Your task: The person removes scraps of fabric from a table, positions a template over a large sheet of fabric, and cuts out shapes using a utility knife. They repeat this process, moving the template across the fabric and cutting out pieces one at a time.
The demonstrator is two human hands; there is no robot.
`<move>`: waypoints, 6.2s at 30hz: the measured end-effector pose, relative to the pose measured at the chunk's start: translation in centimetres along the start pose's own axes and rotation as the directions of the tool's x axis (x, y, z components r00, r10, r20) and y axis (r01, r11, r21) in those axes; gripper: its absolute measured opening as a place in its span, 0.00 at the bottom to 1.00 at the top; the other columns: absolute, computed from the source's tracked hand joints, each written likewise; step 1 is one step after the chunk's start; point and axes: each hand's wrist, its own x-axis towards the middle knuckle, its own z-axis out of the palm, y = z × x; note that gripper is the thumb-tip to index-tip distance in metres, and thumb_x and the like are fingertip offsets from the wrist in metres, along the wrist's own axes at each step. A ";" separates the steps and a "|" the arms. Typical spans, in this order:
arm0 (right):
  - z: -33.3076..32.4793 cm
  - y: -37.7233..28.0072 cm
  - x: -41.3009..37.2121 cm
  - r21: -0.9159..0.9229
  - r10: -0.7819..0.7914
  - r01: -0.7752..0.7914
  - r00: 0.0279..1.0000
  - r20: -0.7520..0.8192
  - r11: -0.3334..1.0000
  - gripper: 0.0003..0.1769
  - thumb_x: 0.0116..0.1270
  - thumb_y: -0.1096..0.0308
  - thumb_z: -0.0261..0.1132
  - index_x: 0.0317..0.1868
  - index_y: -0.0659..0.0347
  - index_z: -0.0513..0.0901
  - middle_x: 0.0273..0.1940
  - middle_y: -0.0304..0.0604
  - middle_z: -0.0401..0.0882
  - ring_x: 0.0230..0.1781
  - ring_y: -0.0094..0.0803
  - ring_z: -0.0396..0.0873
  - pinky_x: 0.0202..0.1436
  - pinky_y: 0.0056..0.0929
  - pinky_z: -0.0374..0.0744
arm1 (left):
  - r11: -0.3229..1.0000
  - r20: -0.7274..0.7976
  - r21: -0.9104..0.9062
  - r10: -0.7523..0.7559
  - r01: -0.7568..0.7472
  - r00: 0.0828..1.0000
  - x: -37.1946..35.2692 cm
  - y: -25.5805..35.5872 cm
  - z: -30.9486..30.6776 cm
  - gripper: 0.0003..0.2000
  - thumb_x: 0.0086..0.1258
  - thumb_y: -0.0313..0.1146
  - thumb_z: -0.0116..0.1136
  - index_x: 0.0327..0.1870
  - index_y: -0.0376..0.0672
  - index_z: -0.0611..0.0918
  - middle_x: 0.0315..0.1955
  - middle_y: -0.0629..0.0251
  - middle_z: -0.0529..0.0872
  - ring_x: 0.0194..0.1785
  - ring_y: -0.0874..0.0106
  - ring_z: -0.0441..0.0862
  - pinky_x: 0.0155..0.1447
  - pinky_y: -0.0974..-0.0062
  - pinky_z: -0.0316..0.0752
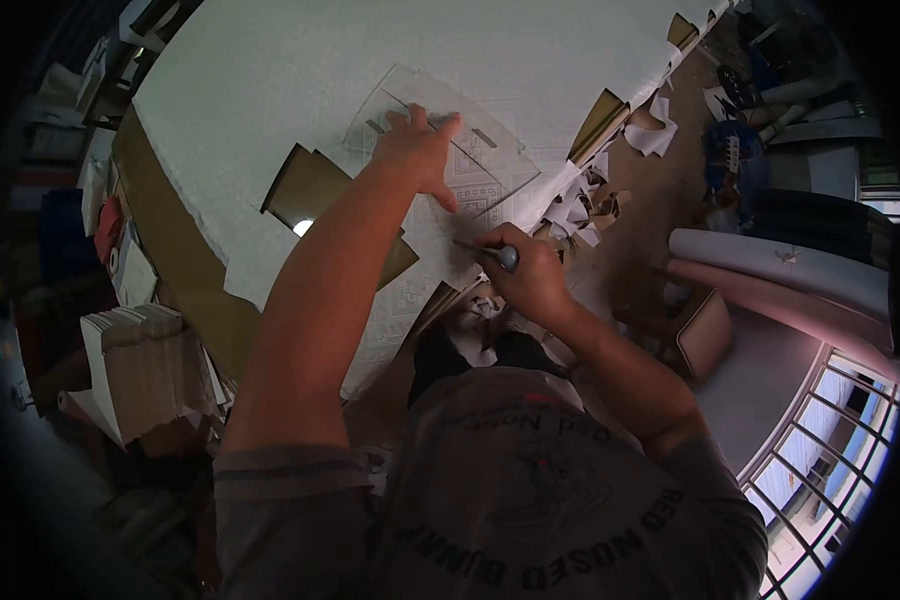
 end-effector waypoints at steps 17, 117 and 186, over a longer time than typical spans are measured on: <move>4.6 -3.6 0.4 -0.244 -0.028 -0.025 0.977 -0.211 0.969 0.09 0.67 0.69 0.75 0.46 0.58 0.89 0.36 0.50 0.91 0.37 0.52 0.91 0.45 0.43 0.86 | 0.998 0.007 -0.037 0.054 -0.054 0.999 1.1 -0.8 0.9 0.71 0.37 0.64 0.90 0.86 0.55 0.56 0.81 0.34 0.54 0.80 0.20 0.52 0.69 0.28 0.77; -17.3 13.4 6.2 -0.007 -0.356 0.356 0.934 0.033 0.934 0.21 0.59 0.79 0.76 0.54 0.55 0.86 0.39 0.44 0.89 0.38 0.47 0.88 0.43 0.42 0.85 | 0.868 -0.430 -0.433 -0.436 0.243 0.790 0.5 8.5 8.5 0.43 0.75 0.56 0.65 0.83 0.39 0.62 0.80 0.25 0.56 0.85 0.30 0.49 0.84 0.33 0.47; -15.7 16.1 27.7 -0.595 -0.522 0.437 0.853 0.035 0.674 0.30 0.72 0.73 0.66 0.73 0.62 0.72 0.60 0.55 0.83 0.62 0.56 0.81 0.66 0.49 0.80 | 0.234 -0.078 -0.785 -0.956 0.573 0.283 -23.6 -12.9 20.0 0.39 0.74 0.57 0.67 0.78 0.42 0.70 0.54 0.37 0.88 0.58 0.39 0.87 0.59 0.47 0.80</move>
